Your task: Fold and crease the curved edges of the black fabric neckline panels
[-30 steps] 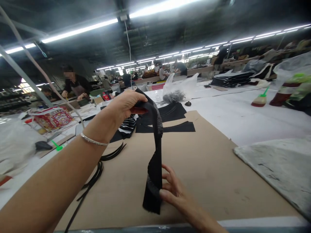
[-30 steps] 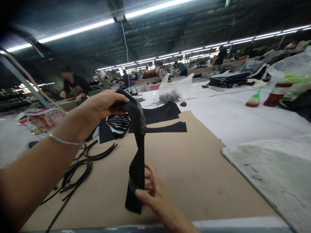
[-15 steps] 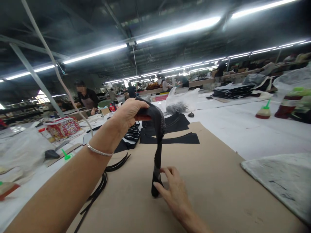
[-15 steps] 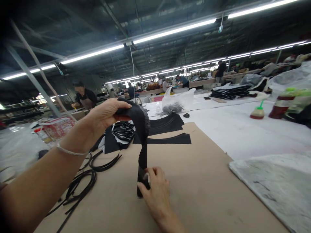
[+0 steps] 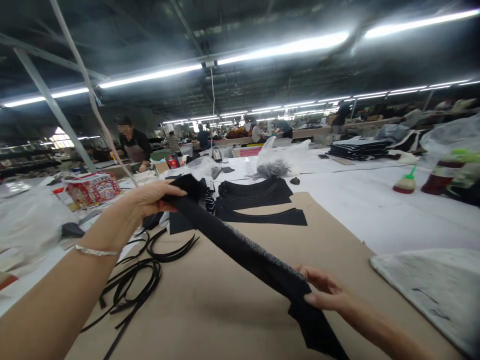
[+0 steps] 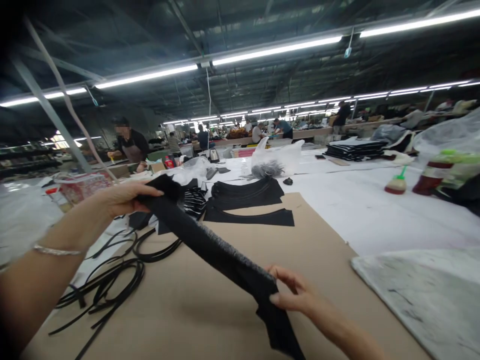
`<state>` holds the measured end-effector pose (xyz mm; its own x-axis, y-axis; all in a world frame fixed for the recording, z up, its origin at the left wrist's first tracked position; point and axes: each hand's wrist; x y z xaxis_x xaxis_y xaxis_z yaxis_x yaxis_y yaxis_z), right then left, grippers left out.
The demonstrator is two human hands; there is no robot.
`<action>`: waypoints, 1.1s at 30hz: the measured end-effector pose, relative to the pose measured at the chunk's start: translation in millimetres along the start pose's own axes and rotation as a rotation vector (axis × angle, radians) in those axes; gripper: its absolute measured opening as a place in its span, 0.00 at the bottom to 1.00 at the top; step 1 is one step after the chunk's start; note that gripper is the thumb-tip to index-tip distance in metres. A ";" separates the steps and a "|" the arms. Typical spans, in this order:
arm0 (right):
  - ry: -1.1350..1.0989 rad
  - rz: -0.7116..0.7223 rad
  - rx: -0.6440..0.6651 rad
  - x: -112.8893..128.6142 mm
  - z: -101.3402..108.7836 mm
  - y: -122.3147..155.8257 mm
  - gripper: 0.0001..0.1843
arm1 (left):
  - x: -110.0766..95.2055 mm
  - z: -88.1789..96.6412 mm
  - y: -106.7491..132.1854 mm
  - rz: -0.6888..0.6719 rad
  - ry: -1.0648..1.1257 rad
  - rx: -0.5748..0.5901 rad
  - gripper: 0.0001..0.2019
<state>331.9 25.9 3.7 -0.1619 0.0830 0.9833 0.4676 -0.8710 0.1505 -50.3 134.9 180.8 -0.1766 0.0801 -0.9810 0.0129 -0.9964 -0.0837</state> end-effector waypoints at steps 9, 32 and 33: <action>-0.107 -0.200 0.201 -7.5 17.0 14.0 0.16 | 142.7 21.4 32.4 0.251 0.138 0.044 0.25; 0.657 -0.334 -0.130 -51.9 15.8 8.0 0.22 | 223.3 4.6 136.9 0.389 0.053 -0.044 0.29; 0.725 -0.309 -0.148 -48.9 11.0 16.3 0.22 | 225.8 7.1 135.8 0.377 0.016 -0.040 0.30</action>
<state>357.0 13.0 -40.8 -0.8133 0.0400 0.5804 0.1976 -0.9193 0.3404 -95.4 17.5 -50.8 -0.1368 -0.2911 -0.9469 0.1127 -0.9542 0.2770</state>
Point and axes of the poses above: each hand's wrist, its own y-axis away from the middle knuckle, its own z-axis out of the back of the hand, x = y × z, and after that the axes turned 10 degrees about -z, right-handed
